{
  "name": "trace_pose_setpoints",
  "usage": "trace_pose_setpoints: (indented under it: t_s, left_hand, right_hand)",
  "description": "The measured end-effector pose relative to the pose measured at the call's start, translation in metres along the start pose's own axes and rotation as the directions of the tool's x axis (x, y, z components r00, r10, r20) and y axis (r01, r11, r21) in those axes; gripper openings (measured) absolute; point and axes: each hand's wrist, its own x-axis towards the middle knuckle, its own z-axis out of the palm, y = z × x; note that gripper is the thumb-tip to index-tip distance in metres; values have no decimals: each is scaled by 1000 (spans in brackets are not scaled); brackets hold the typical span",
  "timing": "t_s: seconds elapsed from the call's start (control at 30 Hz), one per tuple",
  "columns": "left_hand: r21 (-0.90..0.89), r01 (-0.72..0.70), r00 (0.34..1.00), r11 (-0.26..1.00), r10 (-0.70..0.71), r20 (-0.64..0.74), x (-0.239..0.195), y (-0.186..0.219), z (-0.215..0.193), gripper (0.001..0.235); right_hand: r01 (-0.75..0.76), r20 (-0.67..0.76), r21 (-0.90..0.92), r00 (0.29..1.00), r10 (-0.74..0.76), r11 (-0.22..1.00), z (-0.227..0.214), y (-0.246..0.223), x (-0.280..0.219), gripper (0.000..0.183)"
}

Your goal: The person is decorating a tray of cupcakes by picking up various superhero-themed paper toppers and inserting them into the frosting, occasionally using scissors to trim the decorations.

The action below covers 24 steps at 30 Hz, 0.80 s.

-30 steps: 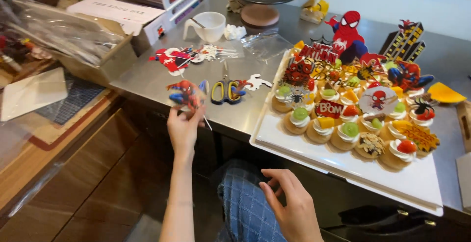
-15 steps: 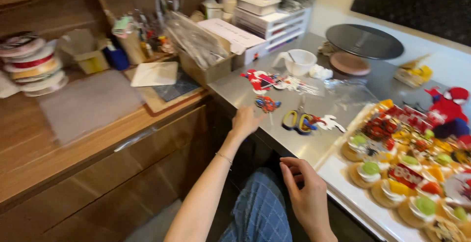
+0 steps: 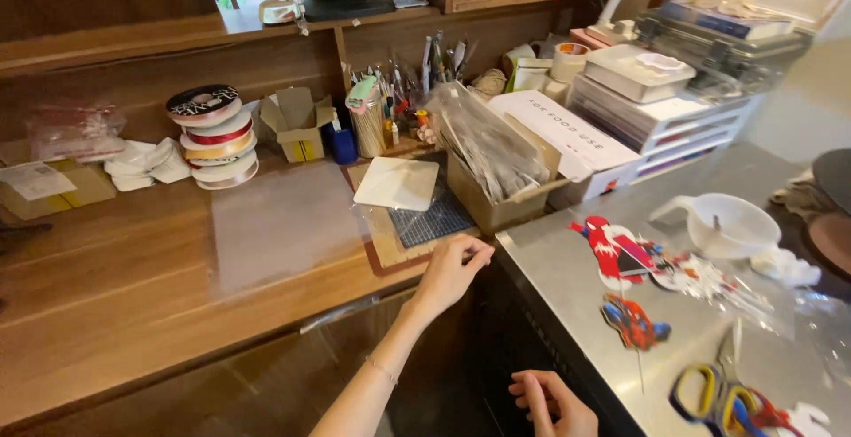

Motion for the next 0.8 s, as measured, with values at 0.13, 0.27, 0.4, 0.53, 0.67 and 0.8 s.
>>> trace_pose_setpoints:
  t_s: [0.13,0.27,0.4,0.53,0.67,0.8]
  left_hand:
    - [-38,247,965,968,-250,-80,-11,-75,-11,28]
    - [11,433,883,901,-422,-204,-77,-150,-1,17]
    - [-26,669,715,743,-653,-251,-125,-180,-3,21]
    - [-137,715,597,686,-700,-392,-98,-159,-46,28]
    - [-132,646,642,751,-629,-439,34,-101,-135,39]
    - [-144,274,808,951,-309,-502,216,-128,-219,22]
  right_hand:
    - [-59,116,-10,991,60,998,39,-53,60,39]
    - [-81,248,-97,963,103,992,35,-150,81,40]
    - [-95,249,-141,960,128,986,30,-217,99,45]
    - [8,332,-44,943,7,999,62,-242,138,49]
    - [326,366,-36,884,-291,945,103,-274,180,42]
    - [281,347,-40,904,-250,959,145,-303,205,40]
